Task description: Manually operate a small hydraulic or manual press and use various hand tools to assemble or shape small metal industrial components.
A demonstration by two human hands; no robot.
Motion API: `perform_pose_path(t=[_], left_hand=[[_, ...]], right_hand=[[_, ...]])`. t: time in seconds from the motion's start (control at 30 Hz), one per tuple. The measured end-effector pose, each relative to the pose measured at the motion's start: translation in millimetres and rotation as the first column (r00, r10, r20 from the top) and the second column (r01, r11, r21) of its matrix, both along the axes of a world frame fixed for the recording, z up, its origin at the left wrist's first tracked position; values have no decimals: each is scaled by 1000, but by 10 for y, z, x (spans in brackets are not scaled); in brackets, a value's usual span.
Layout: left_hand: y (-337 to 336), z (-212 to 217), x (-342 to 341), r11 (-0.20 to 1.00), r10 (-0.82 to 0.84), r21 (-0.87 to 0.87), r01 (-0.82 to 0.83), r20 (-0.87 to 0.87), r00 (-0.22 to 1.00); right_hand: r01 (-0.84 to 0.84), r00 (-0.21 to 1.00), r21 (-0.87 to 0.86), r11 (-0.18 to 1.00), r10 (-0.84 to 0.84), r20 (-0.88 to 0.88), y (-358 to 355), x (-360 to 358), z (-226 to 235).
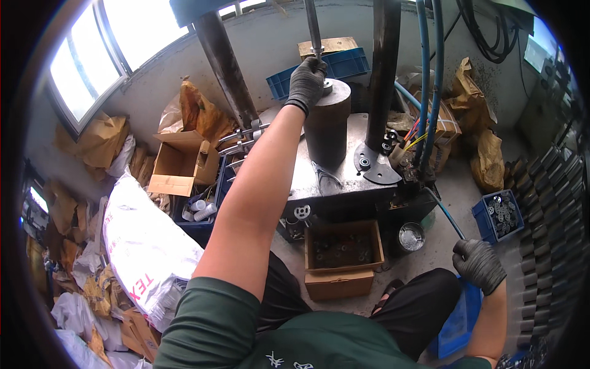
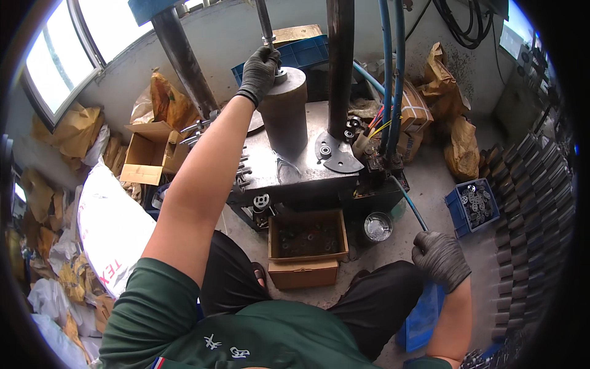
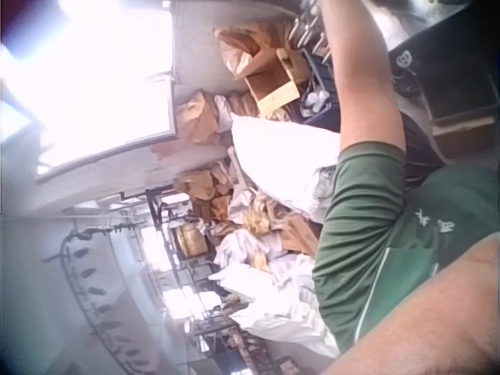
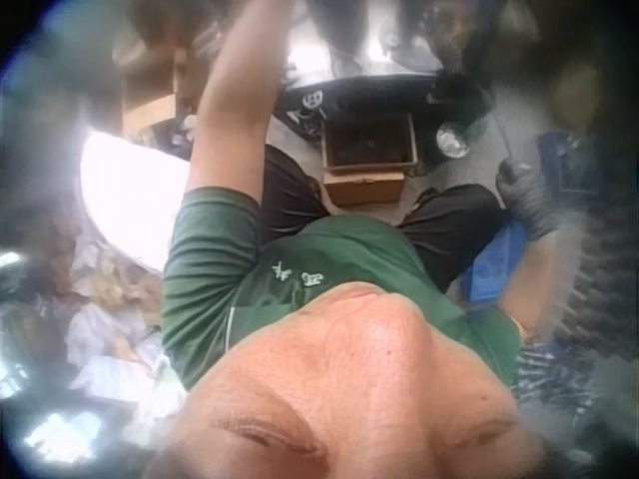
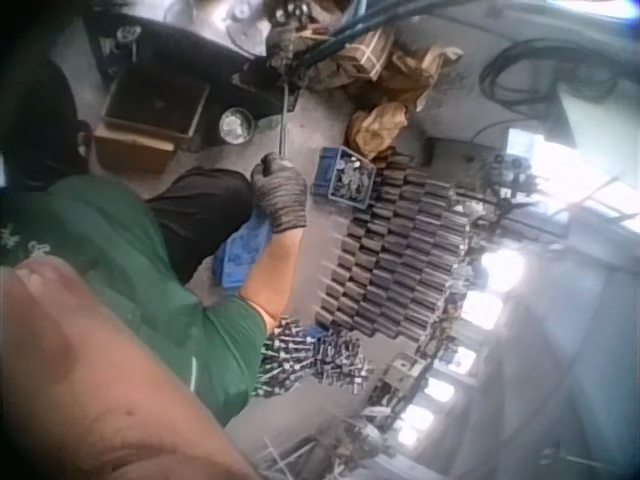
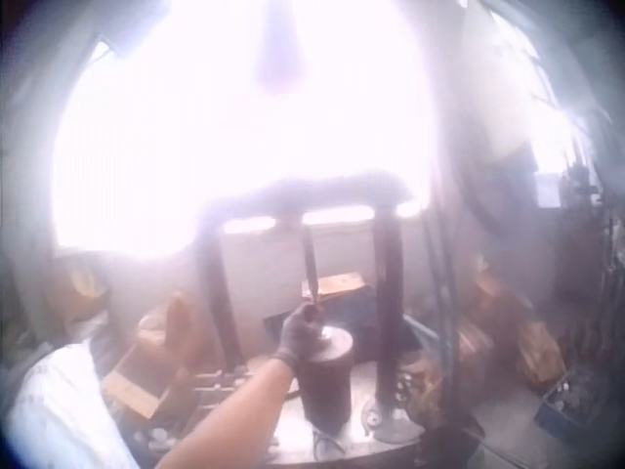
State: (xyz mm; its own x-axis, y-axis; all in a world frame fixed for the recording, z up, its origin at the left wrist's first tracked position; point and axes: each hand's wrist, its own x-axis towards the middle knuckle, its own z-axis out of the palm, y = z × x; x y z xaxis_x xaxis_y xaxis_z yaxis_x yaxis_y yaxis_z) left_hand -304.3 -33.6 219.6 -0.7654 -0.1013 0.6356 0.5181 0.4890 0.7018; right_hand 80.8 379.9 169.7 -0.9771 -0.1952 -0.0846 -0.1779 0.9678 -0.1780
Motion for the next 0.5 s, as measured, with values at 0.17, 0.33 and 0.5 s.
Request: perform_pose_path(t=[0.17, 0.33, 0.5], left_hand=[[185, 74, 227, 993, -80, 95, 76, 40, 996], [120, 98, 253, 1000, 21, -12, -21, 15, 1000], [108, 75, 195, 997, 61, -43, -61, -4, 998]], right_hand=[[29, 993, -7, 1000, -30, -118, 44, 223, -279], [56, 981, -46, 997, -63, -186, -37, 213, -239], [117, 984, -50, 992, -123, -127, -73, 197, -175]])
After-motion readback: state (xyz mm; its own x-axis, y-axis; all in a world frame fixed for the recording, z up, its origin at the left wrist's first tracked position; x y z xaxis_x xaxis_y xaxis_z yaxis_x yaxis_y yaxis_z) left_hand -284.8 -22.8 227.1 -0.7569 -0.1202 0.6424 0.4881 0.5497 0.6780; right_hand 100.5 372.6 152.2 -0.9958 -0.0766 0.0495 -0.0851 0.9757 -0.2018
